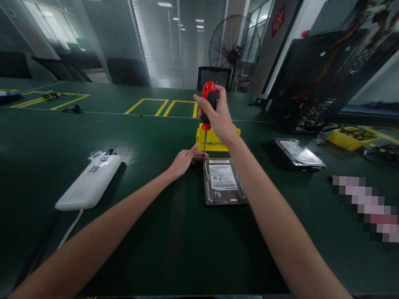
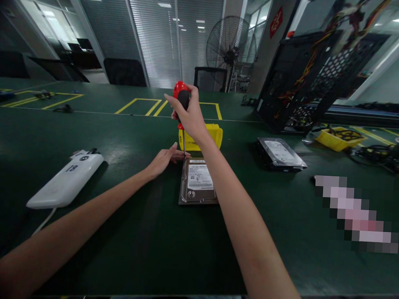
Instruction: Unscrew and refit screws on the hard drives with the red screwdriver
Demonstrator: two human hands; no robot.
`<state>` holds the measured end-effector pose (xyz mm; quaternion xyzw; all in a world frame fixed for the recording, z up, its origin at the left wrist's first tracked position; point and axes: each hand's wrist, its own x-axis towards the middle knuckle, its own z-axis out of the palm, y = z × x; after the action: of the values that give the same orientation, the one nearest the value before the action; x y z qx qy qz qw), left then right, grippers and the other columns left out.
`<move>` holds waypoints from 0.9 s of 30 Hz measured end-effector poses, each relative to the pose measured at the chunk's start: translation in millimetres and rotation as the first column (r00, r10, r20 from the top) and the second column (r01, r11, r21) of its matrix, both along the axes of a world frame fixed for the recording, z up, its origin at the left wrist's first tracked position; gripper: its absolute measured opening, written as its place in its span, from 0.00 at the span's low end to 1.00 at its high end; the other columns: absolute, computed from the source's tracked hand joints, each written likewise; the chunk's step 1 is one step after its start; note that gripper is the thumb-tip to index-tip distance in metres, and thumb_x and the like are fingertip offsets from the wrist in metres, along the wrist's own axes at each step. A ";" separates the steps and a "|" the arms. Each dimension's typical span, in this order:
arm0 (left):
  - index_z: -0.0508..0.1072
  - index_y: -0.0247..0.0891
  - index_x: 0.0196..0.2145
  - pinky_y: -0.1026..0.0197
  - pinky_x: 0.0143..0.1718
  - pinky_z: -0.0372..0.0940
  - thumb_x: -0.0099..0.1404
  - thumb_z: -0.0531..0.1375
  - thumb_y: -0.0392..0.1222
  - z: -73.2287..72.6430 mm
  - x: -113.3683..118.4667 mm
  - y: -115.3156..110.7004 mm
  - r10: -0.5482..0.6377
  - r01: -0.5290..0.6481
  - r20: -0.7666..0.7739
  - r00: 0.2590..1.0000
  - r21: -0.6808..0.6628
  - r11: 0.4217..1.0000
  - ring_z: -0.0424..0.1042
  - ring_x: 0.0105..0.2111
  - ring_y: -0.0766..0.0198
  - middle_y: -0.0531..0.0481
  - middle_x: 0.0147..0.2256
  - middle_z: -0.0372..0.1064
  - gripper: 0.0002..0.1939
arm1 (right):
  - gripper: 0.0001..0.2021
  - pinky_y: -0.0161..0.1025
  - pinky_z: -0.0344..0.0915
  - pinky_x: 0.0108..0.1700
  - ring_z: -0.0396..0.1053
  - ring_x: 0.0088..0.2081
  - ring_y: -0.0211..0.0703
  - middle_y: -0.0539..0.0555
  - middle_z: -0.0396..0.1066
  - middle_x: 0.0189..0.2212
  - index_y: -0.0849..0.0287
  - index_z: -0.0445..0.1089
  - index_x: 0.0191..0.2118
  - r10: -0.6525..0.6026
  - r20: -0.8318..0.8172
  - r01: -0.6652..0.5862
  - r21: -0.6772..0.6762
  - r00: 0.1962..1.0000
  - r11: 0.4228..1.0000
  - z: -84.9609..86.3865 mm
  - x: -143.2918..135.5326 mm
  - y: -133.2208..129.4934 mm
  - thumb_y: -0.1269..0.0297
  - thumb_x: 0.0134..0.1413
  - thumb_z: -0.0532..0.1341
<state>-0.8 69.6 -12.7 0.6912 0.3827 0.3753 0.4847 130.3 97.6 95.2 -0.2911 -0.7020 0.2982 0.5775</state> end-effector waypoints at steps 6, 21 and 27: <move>0.75 0.33 0.40 0.61 0.33 0.60 0.65 0.41 0.61 -2.3 -0.4 1.8 -0.006 0.006 -0.011 1.000 0.014 1.000 0.72 0.41 0.57 0.41 0.41 0.74 0.33 | 0.27 0.39 0.69 0.34 0.67 0.32 0.37 0.54 0.63 0.41 0.48 0.43 0.56 0.003 0.053 -0.004 0.020 0.999 1.000 -1.3 1.2 2.9 0.41 0.55 0.46; 0.75 0.32 0.40 0.62 0.32 0.62 0.65 0.42 0.60 0.5 -0.5 -1.7 0.008 -0.007 -0.024 1.000 0.035 0.999 0.73 0.40 0.58 0.40 0.40 0.74 0.32 | 0.26 0.40 0.69 0.34 0.67 0.31 0.37 0.54 0.63 0.41 0.48 0.45 0.54 -0.025 0.077 0.025 0.002 0.997 1.000 4.0 -2.4 -6.0 0.44 0.54 0.52; 0.75 0.32 0.38 0.62 0.33 0.62 0.65 0.43 0.59 0.7 -0.6 -3.1 0.018 -0.017 -0.010 1.000 0.041 0.999 0.73 0.39 0.59 0.40 0.40 0.74 0.31 | 0.27 0.39 0.68 0.32 0.66 0.29 0.36 0.54 0.64 0.40 0.48 0.45 0.54 -0.027 0.060 0.027 0.005 0.998 1.000 3.4 -3.7 -6.8 0.43 0.53 0.52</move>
<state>-1.4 66.5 -12.0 0.6996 0.3834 0.3837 0.4652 126.6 90.9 98.7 -0.3082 -0.7158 0.2800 0.5605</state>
